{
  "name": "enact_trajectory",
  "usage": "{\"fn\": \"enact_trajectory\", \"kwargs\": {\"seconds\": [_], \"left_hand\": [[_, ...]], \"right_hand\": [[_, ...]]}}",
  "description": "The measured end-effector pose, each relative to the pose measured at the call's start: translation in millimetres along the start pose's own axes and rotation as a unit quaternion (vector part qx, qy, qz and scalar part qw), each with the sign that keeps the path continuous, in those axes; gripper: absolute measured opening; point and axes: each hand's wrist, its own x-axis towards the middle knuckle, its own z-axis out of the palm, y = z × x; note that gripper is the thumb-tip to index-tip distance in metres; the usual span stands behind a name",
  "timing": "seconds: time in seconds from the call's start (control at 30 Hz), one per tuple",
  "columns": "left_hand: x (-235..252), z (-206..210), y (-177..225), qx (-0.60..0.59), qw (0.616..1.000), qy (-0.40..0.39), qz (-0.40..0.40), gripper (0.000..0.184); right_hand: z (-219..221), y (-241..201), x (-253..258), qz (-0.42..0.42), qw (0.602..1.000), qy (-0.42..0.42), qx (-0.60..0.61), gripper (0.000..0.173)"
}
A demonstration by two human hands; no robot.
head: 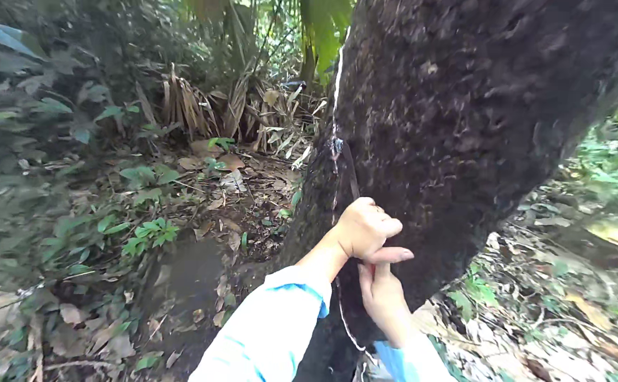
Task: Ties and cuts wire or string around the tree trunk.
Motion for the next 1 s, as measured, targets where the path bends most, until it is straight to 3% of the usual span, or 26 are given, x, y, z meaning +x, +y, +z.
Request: {"fn": "enact_trajectory", "kwargs": {"seconds": [0.1, 0.23, 0.43, 0.6, 0.77, 0.87, 1.0], "left_hand": [[-13, 9, 10, -0.007, 1.0, 0.0, 0.025, 0.069], [-19, 17, -7, 0.018, 0.999, 0.008, 0.048, 0.063], [-58, 32, 22, -0.022, 0.995, 0.038, 0.089, 0.069], [-30, 9, -9, -0.024, 0.994, 0.045, 0.096, 0.063], [-46, 11, -11, -0.013, 0.993, 0.032, 0.114, 0.072], [-40, 9, -17, -0.011, 0.99, 0.059, 0.13, 0.073], [-42, 22, -3, -0.006, 0.991, 0.099, 0.093, 0.07]], "right_hand": [[6, 10, -18, -0.009, 0.999, 0.023, -0.036, 0.034], [17, 8, -10, 0.023, 0.999, 0.003, -0.045, 0.045], [48, 25, -57, 0.031, 0.994, 0.062, -0.087, 0.036], [28, -18, -19, 0.08, 0.994, 0.002, -0.072, 0.048], [58, -8, -25, 0.086, 0.993, 0.026, -0.075, 0.04], [50, -15, -16, 0.105, 0.989, 0.01, -0.105, 0.041], [42, -1, -25, 0.088, 0.987, 0.021, -0.136, 0.036]]}}
